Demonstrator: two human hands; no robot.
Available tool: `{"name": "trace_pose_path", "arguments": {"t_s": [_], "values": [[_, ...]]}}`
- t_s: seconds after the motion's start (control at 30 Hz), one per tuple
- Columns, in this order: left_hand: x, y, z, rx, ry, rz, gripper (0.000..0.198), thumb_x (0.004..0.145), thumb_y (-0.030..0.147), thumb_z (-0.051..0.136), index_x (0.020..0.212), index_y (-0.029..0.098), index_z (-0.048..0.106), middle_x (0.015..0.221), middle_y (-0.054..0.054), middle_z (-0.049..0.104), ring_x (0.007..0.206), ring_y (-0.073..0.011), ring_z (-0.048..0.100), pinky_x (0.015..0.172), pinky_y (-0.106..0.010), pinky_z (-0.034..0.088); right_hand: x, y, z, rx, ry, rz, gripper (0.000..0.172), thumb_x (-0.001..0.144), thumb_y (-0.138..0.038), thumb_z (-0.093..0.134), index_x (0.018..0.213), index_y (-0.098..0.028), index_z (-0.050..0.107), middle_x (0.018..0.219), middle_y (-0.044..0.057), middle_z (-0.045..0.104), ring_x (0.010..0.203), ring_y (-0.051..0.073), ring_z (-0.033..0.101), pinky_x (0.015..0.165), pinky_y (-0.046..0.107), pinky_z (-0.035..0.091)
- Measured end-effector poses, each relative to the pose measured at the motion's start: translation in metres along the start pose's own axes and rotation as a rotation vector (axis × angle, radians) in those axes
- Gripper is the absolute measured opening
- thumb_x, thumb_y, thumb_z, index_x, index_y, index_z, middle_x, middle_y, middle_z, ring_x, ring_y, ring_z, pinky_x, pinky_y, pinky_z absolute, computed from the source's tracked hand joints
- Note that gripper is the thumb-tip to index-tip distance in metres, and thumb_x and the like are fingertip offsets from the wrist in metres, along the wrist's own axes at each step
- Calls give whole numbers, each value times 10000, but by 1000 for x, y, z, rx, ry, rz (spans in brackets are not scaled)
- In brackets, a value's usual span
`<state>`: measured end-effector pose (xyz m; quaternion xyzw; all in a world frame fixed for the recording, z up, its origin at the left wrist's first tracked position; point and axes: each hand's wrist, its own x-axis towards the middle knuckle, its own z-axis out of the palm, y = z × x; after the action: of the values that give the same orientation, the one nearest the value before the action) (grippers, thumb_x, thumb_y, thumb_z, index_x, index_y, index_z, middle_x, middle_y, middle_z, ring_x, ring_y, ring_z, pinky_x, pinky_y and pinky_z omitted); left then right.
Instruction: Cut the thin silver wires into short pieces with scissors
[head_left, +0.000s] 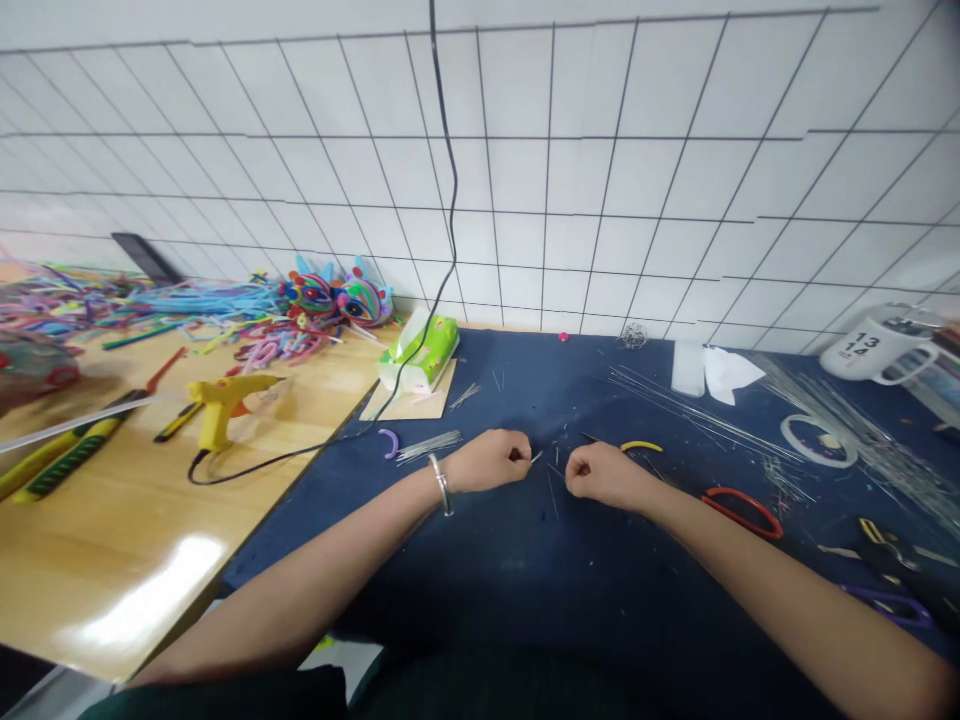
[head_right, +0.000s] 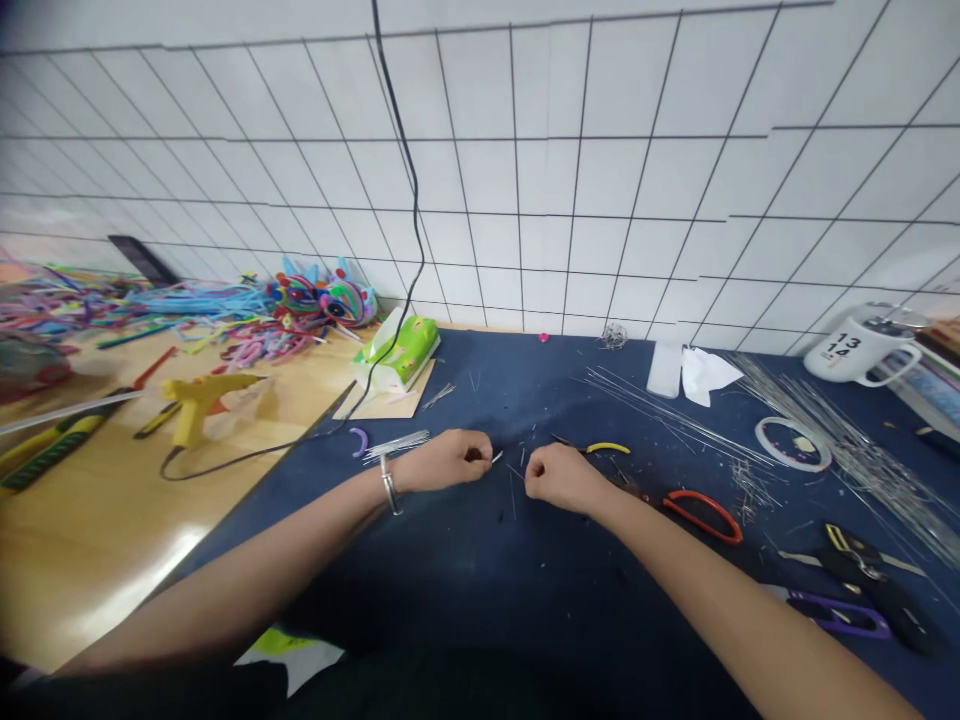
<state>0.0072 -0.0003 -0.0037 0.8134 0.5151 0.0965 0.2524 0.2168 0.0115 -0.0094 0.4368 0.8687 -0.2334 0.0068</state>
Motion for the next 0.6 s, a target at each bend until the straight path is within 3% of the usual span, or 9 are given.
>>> {"name": "trace_pose_path", "arguments": {"t_s": [0.1, 0.3, 0.43, 0.6], "values": [[-7, -8, -3, -245, 69, 3, 141, 746, 239, 439, 750, 159, 555, 650, 20, 555, 580, -89, 498, 522, -179, 366, 8, -6, 5, 12, -23, 35, 160, 660, -194, 511, 696, -192, 666, 658, -16, 654, 567, 101, 564, 483, 173, 341], [-15, -17, 10, -831, 245, -83, 146, 770, 284, 480, 736, 143, 493, 580, 47, 431, 464, -50, 364, 463, -169, 302, 15, -22, 7, -67, -46, 82, 163, 659, -294, 542, 674, -210, 680, 678, 26, 663, 642, 162, 588, 521, 224, 336], [-15, -19, 13, -957, 297, -84, 175, 777, 310, 498, 722, 144, 483, 555, 56, 413, 442, -42, 331, 458, -171, 280, 14, -30, 6, -103, -65, 120, 223, 665, -393, 553, 661, -206, 674, 671, 48, 655, 651, 188, 588, 531, 247, 336], [-17, -22, 12, -1000, 337, -69, 186, 790, 318, 504, 725, 144, 492, 562, 52, 428, 456, -43, 336, 465, -173, 276, 17, -36, 14, -68, -68, 172, 158, 647, -312, 551, 644, -200, 663, 675, 48, 647, 645, 194, 581, 510, 251, 322]]}}
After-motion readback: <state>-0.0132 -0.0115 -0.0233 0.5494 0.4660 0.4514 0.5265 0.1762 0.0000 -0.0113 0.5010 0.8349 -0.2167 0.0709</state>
